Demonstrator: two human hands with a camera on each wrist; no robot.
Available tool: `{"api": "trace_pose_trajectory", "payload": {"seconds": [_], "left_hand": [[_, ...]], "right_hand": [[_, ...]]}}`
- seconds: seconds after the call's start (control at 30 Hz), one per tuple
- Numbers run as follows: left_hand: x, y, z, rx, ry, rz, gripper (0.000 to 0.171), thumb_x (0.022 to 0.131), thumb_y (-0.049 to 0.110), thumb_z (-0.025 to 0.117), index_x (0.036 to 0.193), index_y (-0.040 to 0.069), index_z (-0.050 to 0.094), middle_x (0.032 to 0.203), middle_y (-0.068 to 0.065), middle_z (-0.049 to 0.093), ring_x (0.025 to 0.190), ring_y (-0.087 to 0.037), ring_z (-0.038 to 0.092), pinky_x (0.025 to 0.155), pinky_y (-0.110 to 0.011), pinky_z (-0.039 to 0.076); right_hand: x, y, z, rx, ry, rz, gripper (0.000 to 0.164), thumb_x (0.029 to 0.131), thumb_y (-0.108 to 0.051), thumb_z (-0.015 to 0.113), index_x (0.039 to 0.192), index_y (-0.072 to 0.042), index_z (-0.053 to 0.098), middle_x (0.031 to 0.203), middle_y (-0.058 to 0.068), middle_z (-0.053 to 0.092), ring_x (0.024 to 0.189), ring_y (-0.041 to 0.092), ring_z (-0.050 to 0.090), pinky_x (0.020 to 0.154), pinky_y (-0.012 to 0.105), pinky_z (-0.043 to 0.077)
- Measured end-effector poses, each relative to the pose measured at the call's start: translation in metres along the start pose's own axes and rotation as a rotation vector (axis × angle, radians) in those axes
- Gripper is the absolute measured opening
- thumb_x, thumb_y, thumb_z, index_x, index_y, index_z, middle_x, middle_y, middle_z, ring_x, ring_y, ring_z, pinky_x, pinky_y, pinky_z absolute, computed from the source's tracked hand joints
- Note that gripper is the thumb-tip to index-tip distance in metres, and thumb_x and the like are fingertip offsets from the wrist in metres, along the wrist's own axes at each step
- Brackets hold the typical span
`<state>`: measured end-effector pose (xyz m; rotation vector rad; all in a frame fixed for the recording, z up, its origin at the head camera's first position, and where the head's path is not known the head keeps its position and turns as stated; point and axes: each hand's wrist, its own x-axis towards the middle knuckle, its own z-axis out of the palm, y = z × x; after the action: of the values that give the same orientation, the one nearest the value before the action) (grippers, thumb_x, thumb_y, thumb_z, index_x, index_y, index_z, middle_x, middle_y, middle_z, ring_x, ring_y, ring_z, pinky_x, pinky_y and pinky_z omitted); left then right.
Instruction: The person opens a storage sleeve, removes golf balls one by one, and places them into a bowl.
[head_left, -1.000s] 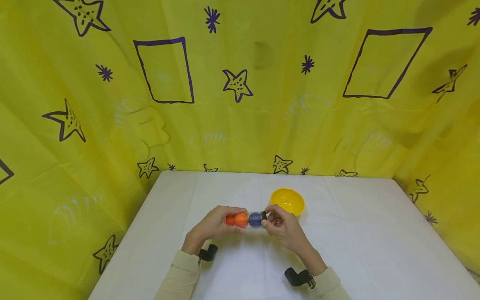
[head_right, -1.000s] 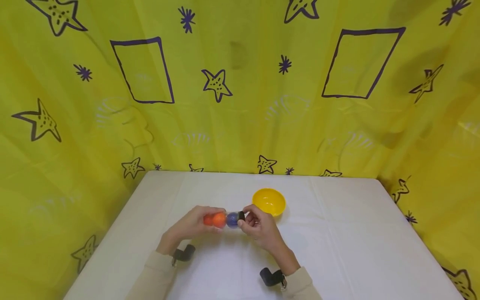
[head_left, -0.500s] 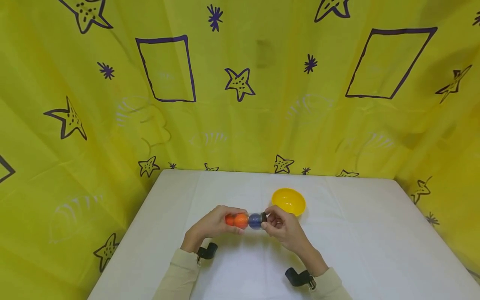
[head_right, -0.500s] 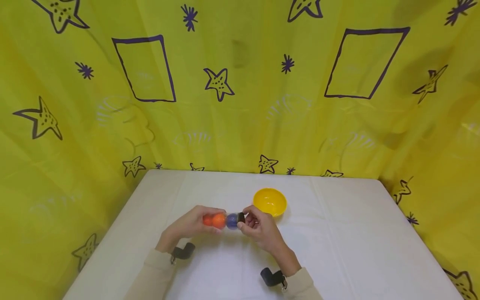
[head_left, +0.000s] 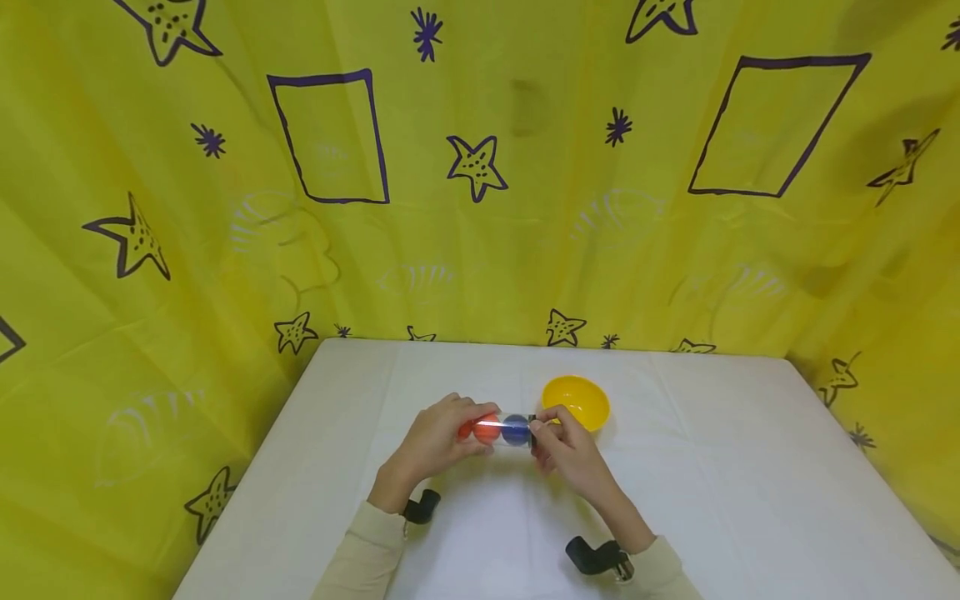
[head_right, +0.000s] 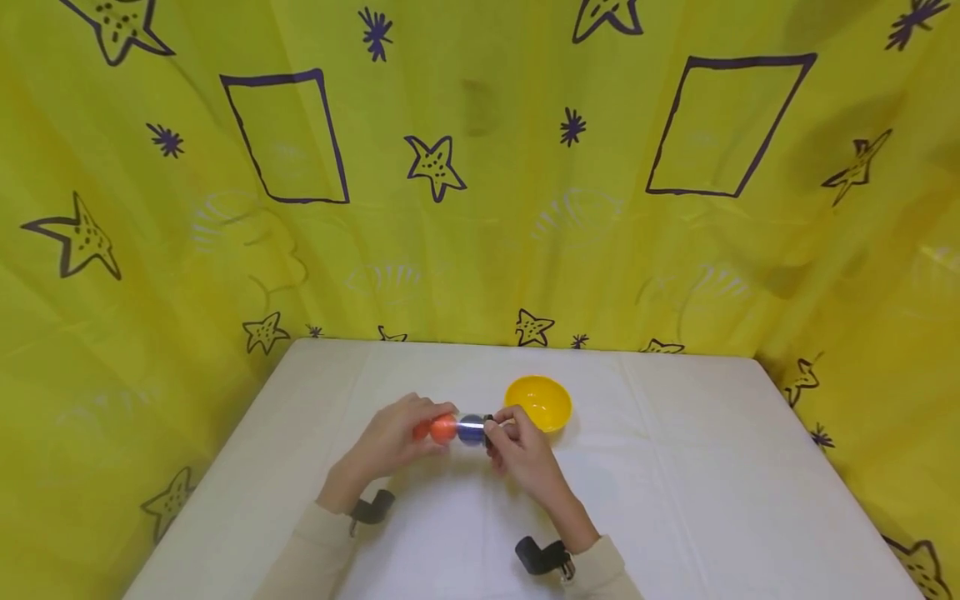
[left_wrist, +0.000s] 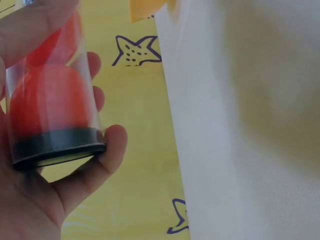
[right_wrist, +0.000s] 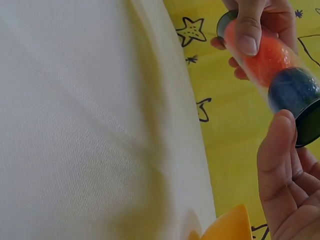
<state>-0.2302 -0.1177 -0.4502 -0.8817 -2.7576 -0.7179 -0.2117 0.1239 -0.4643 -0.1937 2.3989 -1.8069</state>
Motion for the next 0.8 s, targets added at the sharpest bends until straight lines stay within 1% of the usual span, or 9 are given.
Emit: {"api": "trace_pose_trajectory", "payload": {"seconds": [0.07,0.17,0.23,0.37,0.53,0.67,0.8], "left_hand": [[0.0,0.0,0.0,-0.004,-0.001,0.002,0.052,0.082,0.034,0.086,0.129,0.024,0.069,0.101,0.006,0.072,0.09,-0.009,0.053,0.074,-0.025,0.048],[0.0,-0.001,0.0,-0.046,-0.021,0.001,0.05,0.082,0.034,0.086,0.128,0.025,0.07,0.101,0.006,0.072,0.089,-0.009,0.054,0.075,-0.024,0.049],[0.001,-0.003,0.001,-0.078,-0.04,-0.007,0.049,0.082,0.034,0.087,0.127,0.025,0.07,0.1,0.007,0.072,0.088,-0.008,0.054,0.075,-0.024,0.048],[0.001,-0.008,0.001,-0.126,-0.075,-0.035,0.046,0.081,0.033,0.088,0.123,0.028,0.071,0.095,0.01,0.068,0.086,-0.008,0.053,0.075,-0.023,0.047],[-0.001,-0.012,0.0,-0.182,-0.124,-0.051,0.045,0.082,0.033,0.087,0.124,0.027,0.071,0.094,0.01,0.066,0.086,-0.01,0.054,0.075,-0.025,0.046],[-0.002,-0.013,-0.002,-0.237,-0.174,-0.072,0.048,0.084,0.035,0.085,0.128,0.025,0.07,0.1,0.008,0.07,0.087,-0.009,0.055,0.078,-0.026,0.046],[-0.002,-0.013,-0.004,-0.272,-0.192,-0.072,0.052,0.083,0.034,0.085,0.132,0.022,0.069,0.104,0.006,0.072,0.089,-0.01,0.057,0.081,-0.027,0.047]], "right_hand": [[0.0,0.0,0.001,0.005,-0.002,0.005,0.022,0.106,-0.023,0.056,0.119,-0.006,0.053,0.08,0.015,0.065,0.061,0.018,0.056,0.057,0.025,0.052],[0.0,0.001,0.001,-0.003,-0.005,-0.002,0.018,0.106,-0.021,0.054,0.118,-0.007,0.052,0.077,0.011,0.06,0.06,0.016,0.051,0.055,0.023,0.046],[0.0,0.001,0.001,-0.002,-0.012,-0.013,0.017,0.106,-0.02,0.054,0.117,-0.007,0.051,0.075,0.008,0.057,0.059,0.015,0.048,0.053,0.021,0.043],[0.0,0.002,0.003,0.015,-0.039,-0.046,0.018,0.106,-0.019,0.053,0.117,-0.006,0.049,0.075,0.005,0.054,0.059,0.012,0.045,0.052,0.019,0.039],[0.0,0.004,0.005,0.009,-0.056,-0.075,0.016,0.106,-0.016,0.052,0.116,-0.005,0.048,0.077,0.005,0.053,0.059,0.01,0.044,0.053,0.019,0.038],[0.0,0.006,0.003,-0.035,-0.075,-0.118,0.017,0.106,-0.016,0.053,0.117,-0.005,0.049,0.081,0.006,0.054,0.06,0.01,0.045,0.054,0.02,0.04],[0.0,0.008,0.0,-0.088,-0.092,-0.174,0.018,0.106,-0.017,0.054,0.118,-0.005,0.049,0.082,0.007,0.055,0.059,0.008,0.045,0.054,0.02,0.041]]}}
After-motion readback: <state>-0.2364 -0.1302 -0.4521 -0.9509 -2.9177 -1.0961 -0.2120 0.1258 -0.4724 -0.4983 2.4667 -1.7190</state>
